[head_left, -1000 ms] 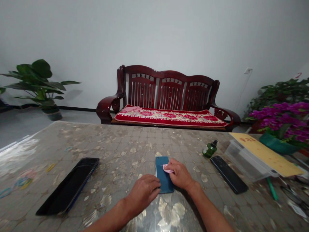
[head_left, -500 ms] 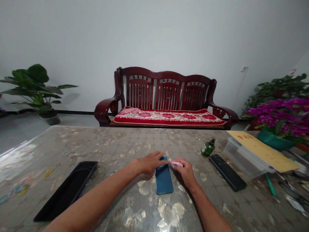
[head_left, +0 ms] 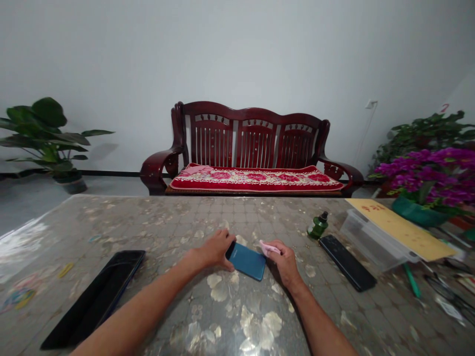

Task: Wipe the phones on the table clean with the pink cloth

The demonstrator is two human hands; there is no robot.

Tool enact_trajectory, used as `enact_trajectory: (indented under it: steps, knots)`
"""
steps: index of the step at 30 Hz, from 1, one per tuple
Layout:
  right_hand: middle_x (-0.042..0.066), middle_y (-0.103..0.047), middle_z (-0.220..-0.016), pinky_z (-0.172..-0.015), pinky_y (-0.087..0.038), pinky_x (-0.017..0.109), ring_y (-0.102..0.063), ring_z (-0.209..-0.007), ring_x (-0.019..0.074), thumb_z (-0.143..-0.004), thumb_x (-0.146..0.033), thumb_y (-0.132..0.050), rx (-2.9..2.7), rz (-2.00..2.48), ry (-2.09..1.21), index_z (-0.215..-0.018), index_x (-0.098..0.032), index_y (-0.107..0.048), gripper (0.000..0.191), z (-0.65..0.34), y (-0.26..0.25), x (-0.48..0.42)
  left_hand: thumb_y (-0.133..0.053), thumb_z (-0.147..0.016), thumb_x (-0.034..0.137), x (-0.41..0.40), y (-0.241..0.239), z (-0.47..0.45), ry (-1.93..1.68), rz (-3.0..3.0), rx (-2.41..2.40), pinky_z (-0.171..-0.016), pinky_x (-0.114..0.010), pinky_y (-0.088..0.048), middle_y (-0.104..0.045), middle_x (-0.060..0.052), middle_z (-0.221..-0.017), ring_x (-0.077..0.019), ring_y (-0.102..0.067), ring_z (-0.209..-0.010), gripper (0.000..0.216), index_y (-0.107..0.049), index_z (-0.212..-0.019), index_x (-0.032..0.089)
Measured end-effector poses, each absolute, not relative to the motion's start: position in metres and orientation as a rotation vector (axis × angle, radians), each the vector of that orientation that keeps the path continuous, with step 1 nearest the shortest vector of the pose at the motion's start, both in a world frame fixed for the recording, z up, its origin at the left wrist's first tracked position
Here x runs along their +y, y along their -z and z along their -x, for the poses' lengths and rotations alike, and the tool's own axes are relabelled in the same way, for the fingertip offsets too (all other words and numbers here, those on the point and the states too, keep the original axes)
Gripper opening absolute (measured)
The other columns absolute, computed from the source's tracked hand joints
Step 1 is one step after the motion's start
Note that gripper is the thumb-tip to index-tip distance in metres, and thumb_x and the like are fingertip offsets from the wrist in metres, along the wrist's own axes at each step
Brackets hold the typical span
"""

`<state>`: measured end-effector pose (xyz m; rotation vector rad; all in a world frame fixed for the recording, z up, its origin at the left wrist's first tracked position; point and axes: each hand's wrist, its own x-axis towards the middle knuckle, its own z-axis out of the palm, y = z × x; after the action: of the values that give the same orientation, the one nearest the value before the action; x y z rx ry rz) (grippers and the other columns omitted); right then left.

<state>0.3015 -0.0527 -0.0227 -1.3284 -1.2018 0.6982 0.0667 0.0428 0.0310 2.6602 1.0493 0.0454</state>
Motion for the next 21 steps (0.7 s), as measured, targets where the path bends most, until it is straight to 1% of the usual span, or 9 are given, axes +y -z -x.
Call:
enact_trajectory:
  steps: [1, 3, 5, 7, 9, 12, 15, 18, 21]
  knots:
    - [0.003, -0.067, -0.08, -0.07, -0.045, 0.028, -0.059, -0.075, 0.0191, -0.073, -0.03, -0.064, -1.213, 1.328, -0.684, -0.086, -0.017, -0.077, 0.022, -0.302, 0.023, -0.052, -0.089, -0.052, 0.037, 0.036, -0.026, -0.063, -0.125, -2.634, 1.115, -0.095, -0.041, -0.044, -0.056, -0.009, -0.113, -0.0331, -0.052, -0.111, 0.066, -0.059, -0.109, 0.022]
    - [0.003, -0.066, -0.08, -0.07, -0.046, 0.028, -0.06, -0.076, 0.0188, -0.074, -0.029, -0.064, -1.249, 1.323, -0.642, -0.087, -0.018, -0.077, 0.022, -0.302, 0.023, -0.052, -0.084, -0.062, 0.042, 0.02, -0.017, -0.06, -0.174, -2.596, 1.219, -0.094, -0.043, -0.044, -0.055, -0.01, -0.112, -0.0333, -0.052, -0.11, 0.059, -0.058, -0.11, 0.02]
    - [0.004, -0.066, -0.082, -0.069, -0.047, 0.028, -0.06, -0.076, 0.0185, -0.077, -0.029, -0.064, -1.305, 1.322, -0.575, -0.089, -0.018, -0.077, 0.021, -0.3, 0.023, -0.053, -0.081, -0.066, 0.044, 0.006, -0.008, -0.057, -0.28, -2.512, 1.346, -0.093, -0.042, -0.044, -0.054, -0.01, -0.113, -0.0322, -0.052, -0.109, 0.054, -0.058, -0.11, 0.02]
    - [0.005, -0.065, -0.083, -0.067, -0.047, 0.027, -0.061, -0.075, 0.0177, -0.081, -0.027, -0.061, -1.39, 1.332, -0.481, -0.092, -0.019, -0.076, 0.021, -0.296, 0.022, -0.056, -0.08, -0.067, 0.04, -0.002, 0.0, -0.053, -0.338, -2.462, 1.333, -0.094, -0.041, -0.044, -0.053, -0.01, -0.114, -0.0313, -0.052, -0.11, 0.054, -0.058, -0.112, 0.019]
    - [0.005, -0.064, -0.084, -0.067, -0.048, 0.026, -0.06, -0.075, 0.0168, -0.084, -0.021, -0.055, -1.51, 1.343, -0.359, -0.096, -0.019, -0.075, 0.023, -0.292, 0.021, -0.06, -0.079, -0.067, 0.034, -0.005, 0.005, -0.046, -0.399, -2.433, 1.226, -0.096, -0.04, -0.043, -0.053, -0.008, -0.116, -0.0294, -0.052, -0.111, 0.056, -0.056, -0.116, 0.022]
    - [0.005, -0.061, -0.084, -0.073, -0.048, 0.026, -0.059, -0.078, 0.0168, -0.082, -0.009, -0.048, -1.716, 1.379, -0.184, -0.098, -0.02, -0.073, 0.032, -0.286, 0.021, -0.067, -0.077, -0.066, 0.025, -0.004, 0.008, -0.03, -0.462, -2.382, 1.094, -0.101, -0.04, -0.041, -0.052, -0.007, -0.119, -0.0276, -0.052, -0.114, 0.062, -0.052, -0.124, 0.024]
    - [0.006, -0.059, -0.084, -0.075, -0.046, 0.027, -0.057, -0.08, 0.0177, -0.08, -0.005, -0.047, -1.844, 1.466, -0.064, -0.095, -0.02, -0.071, 0.032, -0.281, 0.019, -0.071, -0.073, -0.069, 0.02, -0.002, 0.008, -0.018, -0.461, -2.332, 1.055, -0.101, -0.039, -0.041, -0.052, -0.006, -0.119, -0.0255, -0.052, -0.114, 0.059, -0.052, -0.124, 0.024]
    - [0.005, -0.057, -0.081, -0.074, -0.042, 0.029, -0.054, -0.081, 0.0194, -0.083, -0.006, -0.048, -1.924, 1.539, 0.041, -0.091, -0.02, -0.069, 0.026, -0.27, 0.013, -0.072, -0.073, -0.072, 0.021, -0.002, 0.009, -0.014, -0.475, -2.315, 1.03, -0.1, -0.037, -0.042, -0.053, -0.006, -0.12, -0.0248, -0.054, -0.113, 0.06, -0.051, -0.128, 0.024]
    - [0.005, -0.057, -0.082, -0.075, -0.04, 0.03, -0.052, -0.083, 0.0201, -0.085, -0.009, -0.051, -2.025, 1.542, 0.072, -0.089, -0.021, -0.067, 0.02, -0.254, 0.005, -0.073, -0.076, -0.074, 0.03, 0.001, 0.013, -0.014, -0.526, -2.308, 1.002, -0.097, -0.037, -0.043, -0.053, -0.006, -0.12, -0.0257, -0.055, -0.111, 0.062, -0.051, -0.13, 0.026]
